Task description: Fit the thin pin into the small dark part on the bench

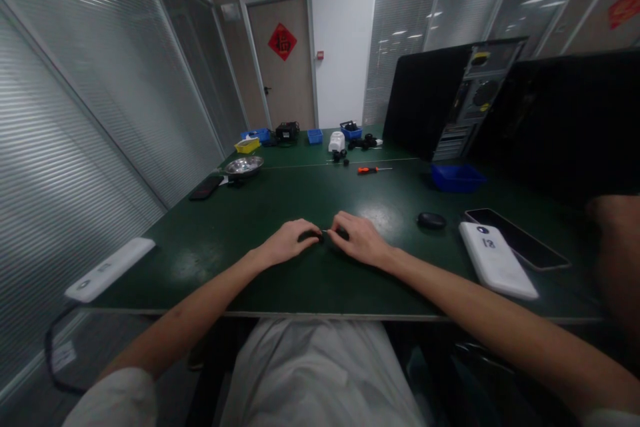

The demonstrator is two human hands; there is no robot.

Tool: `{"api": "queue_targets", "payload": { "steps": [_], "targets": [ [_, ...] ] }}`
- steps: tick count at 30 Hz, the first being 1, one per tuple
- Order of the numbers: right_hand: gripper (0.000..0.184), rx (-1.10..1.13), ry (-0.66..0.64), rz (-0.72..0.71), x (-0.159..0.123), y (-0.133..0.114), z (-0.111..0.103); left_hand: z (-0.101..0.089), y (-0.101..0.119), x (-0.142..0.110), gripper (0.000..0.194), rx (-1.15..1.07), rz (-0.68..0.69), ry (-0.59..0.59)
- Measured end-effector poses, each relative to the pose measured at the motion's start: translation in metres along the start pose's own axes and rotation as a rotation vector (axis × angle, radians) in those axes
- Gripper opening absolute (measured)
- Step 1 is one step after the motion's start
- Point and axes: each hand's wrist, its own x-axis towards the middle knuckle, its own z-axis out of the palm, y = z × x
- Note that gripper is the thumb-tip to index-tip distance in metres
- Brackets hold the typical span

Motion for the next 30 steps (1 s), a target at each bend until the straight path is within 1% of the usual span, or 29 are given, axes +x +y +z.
{"api": "queue_targets", "payload": {
  "steps": [2,3,5,7,10,12,14,16,18,21,25,30],
  "targets": [
    [0.012,0.001,0.001,0.004,0.000,0.000,-0.001,-0.006,-0.006,-0.003,0.028,0.015,-0.012,-0.036],
    [0.012,0.003,0.002,0.006,0.000,0.000,-0.002,-0.012,-0.012,-0.006,0.028,0.024,-0.024,-0.044],
    [0.012,0.009,0.001,0.008,0.000,-0.001,-0.002,-0.030,-0.035,-0.017,0.029,0.049,-0.095,-0.023],
    [0.012,0.016,-0.001,0.009,0.000,0.000,-0.003,-0.056,-0.068,-0.034,0.031,0.099,-0.233,0.051],
    [0.013,0.022,-0.001,0.009,0.000,0.000,-0.003,-0.102,-0.123,-0.076,0.036,0.265,-0.505,0.178],
    [0.013,0.025,-0.004,0.010,0.000,0.000,-0.002,-0.131,-0.156,-0.109,0.035,0.424,-0.631,0.227],
    [0.013,0.024,-0.006,0.012,0.000,0.000,-0.002,-0.153,-0.182,-0.142,0.034,0.559,-0.724,0.250],
    [0.013,0.021,-0.005,0.017,0.001,0.000,-0.001,-0.169,-0.199,-0.170,0.034,0.642,-0.798,0.277],
    [0.013,0.021,-0.006,0.021,0.002,-0.001,0.000,-0.178,-0.210,-0.190,0.035,0.675,-0.864,0.302],
    [0.013,0.021,-0.003,0.025,0.003,-0.002,0.000,-0.185,-0.219,-0.203,0.036,0.675,-0.941,0.330],
    [0.014,0.026,-0.008,0.026,0.003,-0.002,0.000,-0.185,-0.222,-0.205,0.036,0.675,-0.986,0.362],
    [0.013,0.020,0.003,0.021,0.002,-0.001,0.003,-0.181,-0.217,-0.203,0.035,0.690,-0.981,0.381]
  ]
}}
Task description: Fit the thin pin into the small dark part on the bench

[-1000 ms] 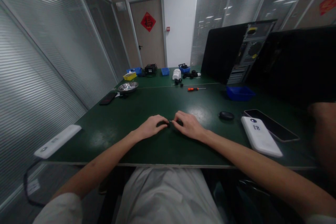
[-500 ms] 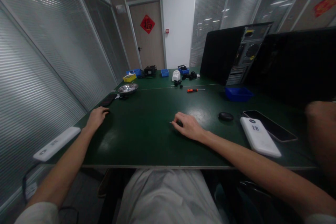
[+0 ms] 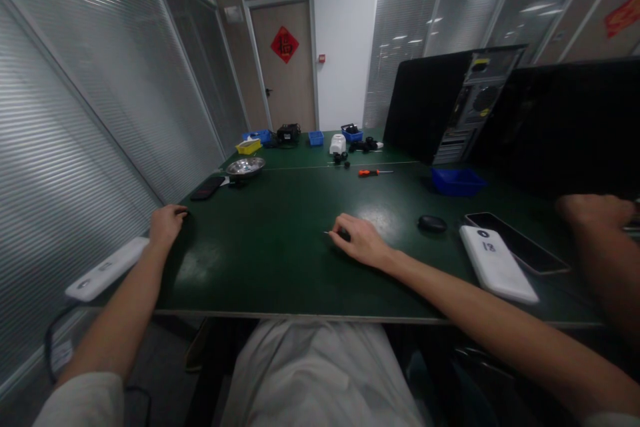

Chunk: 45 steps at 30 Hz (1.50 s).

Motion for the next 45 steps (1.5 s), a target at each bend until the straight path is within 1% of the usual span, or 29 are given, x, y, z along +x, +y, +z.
{"api": "queue_targets", "payload": {
  "steps": [6,13,23,29,36,43,45],
  "targets": [
    [0.014,-0.003,0.001,-0.001,0.000,0.003,0.000,-0.007,0.008,-0.005,0.035,0.039,0.015,0.000],
    [0.014,0.009,-0.019,0.003,0.000,0.002,-0.003,-0.011,0.018,-0.008,0.033,0.110,0.071,-0.011],
    [0.014,0.001,-0.006,-0.004,-0.001,0.005,-0.002,-0.015,0.027,-0.011,0.031,0.172,0.081,-0.046],
    [0.014,0.005,-0.004,0.000,-0.002,0.003,-0.004,-0.014,0.027,-0.011,0.031,0.173,0.035,-0.037],
    [0.013,0.005,-0.014,0.000,-0.001,0.003,-0.005,-0.014,0.030,-0.015,0.037,0.165,-0.025,-0.013],
    [0.014,0.004,-0.014,-0.007,-0.002,0.002,-0.006,-0.017,0.028,-0.015,0.034,0.103,-0.102,-0.016],
    [0.014,-0.001,-0.021,0.001,-0.002,0.003,-0.005,-0.017,0.033,-0.014,0.032,0.087,-0.098,-0.013]
  ]
}}
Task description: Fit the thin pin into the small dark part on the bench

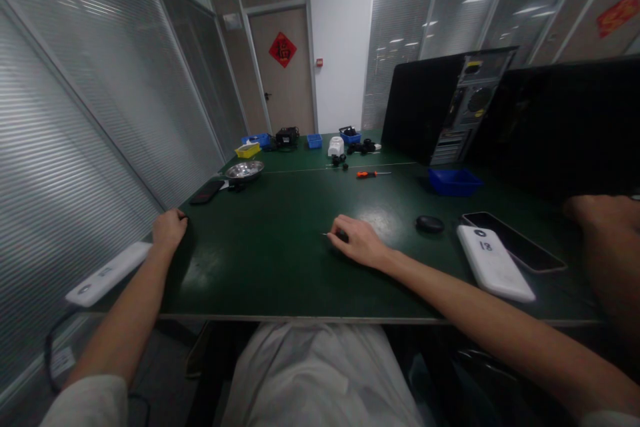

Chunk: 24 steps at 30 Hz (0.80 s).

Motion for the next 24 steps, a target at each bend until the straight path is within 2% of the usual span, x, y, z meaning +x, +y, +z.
{"api": "queue_targets", "payload": {
  "steps": [2,4,7,10,13,16,20,24],
  "targets": [
    [0.012,-0.010,-0.007,0.016,0.000,0.001,0.002,-0.001,0.016,-0.002,0.028,-0.047,0.038,-0.007],
    [0.011,-0.015,-0.013,0.029,0.001,0.002,0.003,-0.005,0.049,-0.011,0.023,-0.178,0.118,-0.048],
    [0.013,-0.008,-0.023,0.031,0.001,0.003,0.003,-0.016,0.124,-0.042,0.021,-0.494,0.336,-0.170],
    [0.015,0.001,-0.025,0.015,0.000,0.003,0.003,-0.028,0.204,-0.089,0.023,-0.750,0.695,-0.349],
    [0.011,0.006,-0.009,0.005,0.000,0.004,0.005,-0.031,0.259,-0.131,0.019,-0.866,0.937,-0.417],
    [0.008,-0.001,0.003,0.012,0.001,0.005,0.007,-0.022,0.280,-0.150,0.015,-0.903,0.984,-0.412],
    [0.008,-0.013,-0.024,0.024,0.003,0.006,0.007,-0.013,0.279,-0.151,0.016,-0.878,0.943,-0.399],
    [0.008,-0.027,-0.054,0.020,0.003,0.006,0.005,-0.013,0.276,-0.150,0.024,-0.850,0.910,-0.379]
  ]
}}
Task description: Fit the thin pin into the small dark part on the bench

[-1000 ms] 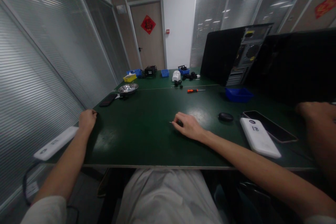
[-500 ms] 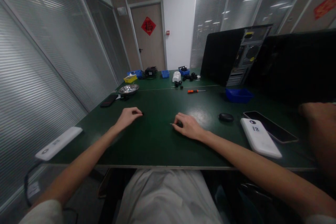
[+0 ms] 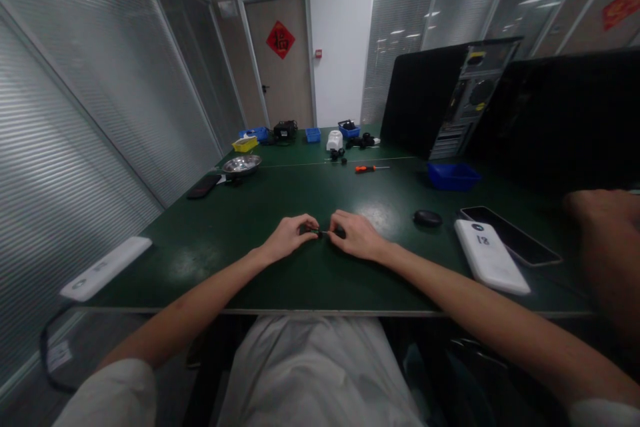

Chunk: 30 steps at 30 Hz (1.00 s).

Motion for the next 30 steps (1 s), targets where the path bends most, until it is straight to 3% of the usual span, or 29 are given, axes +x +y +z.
{"api": "queue_targets", "payload": {
  "steps": [6,11,17,24,30],
  "targets": [
    [0.009,-0.021,-0.028,-0.010,-0.0008,-0.0019,-0.0009,-0.0005,0.0011,-0.0027,0.023,0.032,-0.009,0.011],
    [0.009,-0.006,-0.018,-0.042,-0.0016,-0.0019,0.0021,0.0000,0.0011,-0.0040,0.017,-0.100,0.000,0.026],
    [0.008,0.104,0.028,-0.083,-0.0011,-0.0020,0.0035,0.0035,-0.0033,-0.0011,0.017,-0.341,-0.097,0.059],
    [0.008,0.032,-0.027,-0.086,-0.0020,-0.0074,0.0010,-0.0011,0.0038,-0.0038,0.015,-0.165,-0.025,0.032],
    [0.010,0.057,-0.011,-0.085,-0.0027,-0.0071,0.0016,-0.0019,0.0024,-0.0022,0.023,-0.229,-0.075,0.019]
  ]
}}
